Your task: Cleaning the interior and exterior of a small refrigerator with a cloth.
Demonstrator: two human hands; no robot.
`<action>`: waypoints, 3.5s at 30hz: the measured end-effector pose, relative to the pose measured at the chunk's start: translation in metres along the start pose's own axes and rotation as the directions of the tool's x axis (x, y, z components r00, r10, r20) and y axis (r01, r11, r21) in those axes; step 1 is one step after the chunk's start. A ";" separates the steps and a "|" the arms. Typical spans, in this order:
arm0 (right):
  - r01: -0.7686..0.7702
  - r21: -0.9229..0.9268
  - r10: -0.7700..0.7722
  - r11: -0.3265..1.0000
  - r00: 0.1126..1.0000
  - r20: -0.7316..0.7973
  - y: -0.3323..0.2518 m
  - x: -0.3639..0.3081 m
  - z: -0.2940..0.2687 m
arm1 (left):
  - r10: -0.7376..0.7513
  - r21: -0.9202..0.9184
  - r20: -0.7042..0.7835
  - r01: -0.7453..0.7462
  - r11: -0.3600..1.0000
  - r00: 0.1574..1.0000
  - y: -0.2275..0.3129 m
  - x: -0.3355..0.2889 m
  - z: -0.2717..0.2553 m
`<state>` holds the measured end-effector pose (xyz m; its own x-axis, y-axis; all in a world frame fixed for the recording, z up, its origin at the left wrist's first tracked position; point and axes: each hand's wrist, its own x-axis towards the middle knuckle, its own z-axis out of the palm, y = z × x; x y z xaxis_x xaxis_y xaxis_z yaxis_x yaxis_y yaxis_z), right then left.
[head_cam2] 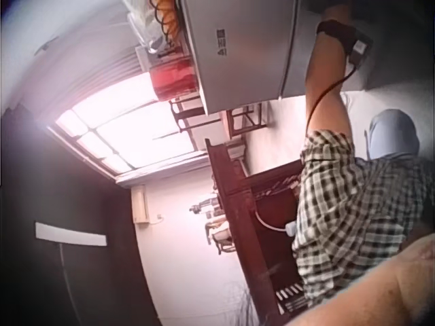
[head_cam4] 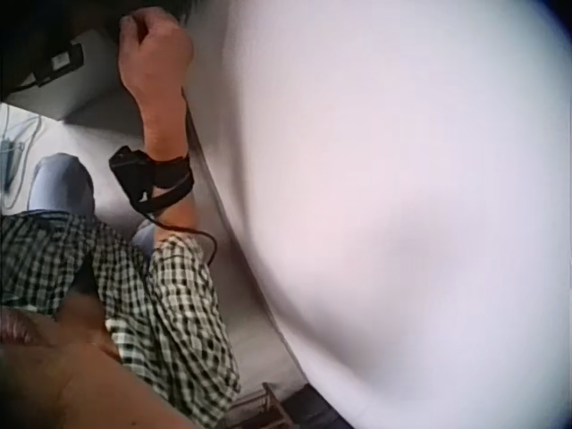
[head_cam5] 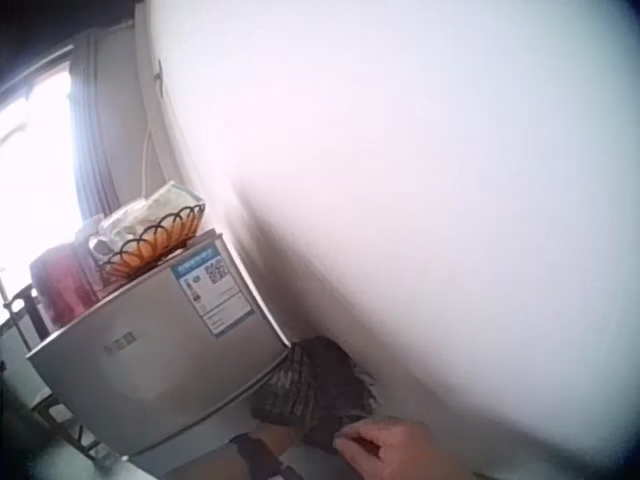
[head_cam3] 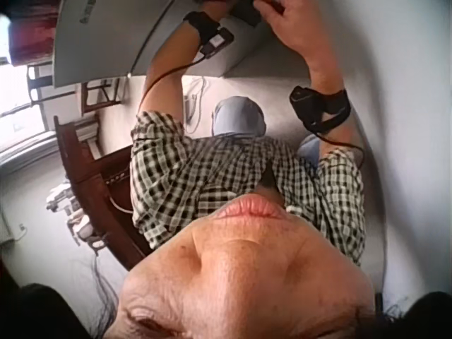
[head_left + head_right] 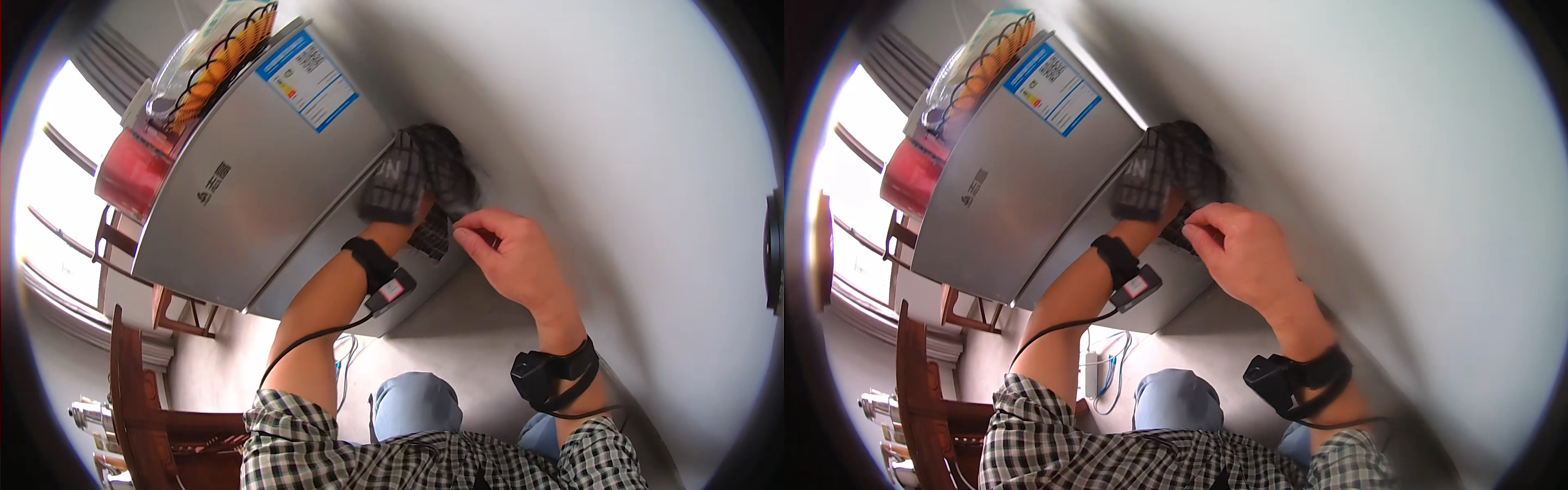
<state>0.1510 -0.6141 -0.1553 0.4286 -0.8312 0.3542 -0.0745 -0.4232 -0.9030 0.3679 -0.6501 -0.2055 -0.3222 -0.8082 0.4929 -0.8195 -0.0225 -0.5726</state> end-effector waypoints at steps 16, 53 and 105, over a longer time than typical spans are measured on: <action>0.032 -0.021 -0.034 0.999 0.996 -0.087 0.013 0.007 -0.022 | 0.149 -0.025 -0.082 -0.152 0.988 0.985 -0.109 0.026 -0.092; -0.251 0.177 0.222 0.952 0.960 0.169 0.018 -0.012 0.034 | -0.997 -0.456 0.028 0.888 0.054 0.075 0.082 -0.131 -0.028; -0.166 -0.217 0.225 0.962 0.932 0.283 -0.075 -0.064 -0.070 | -0.303 -0.626 0.555 0.149 -0.765 0.775 0.066 -0.051 -0.147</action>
<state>0.0663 -0.5543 -0.0934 0.6379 -0.7679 0.0581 -0.3383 -0.3472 -0.8747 0.2603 -0.5240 -0.1721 0.2615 -0.9459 0.1922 0.2823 0.2653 0.9219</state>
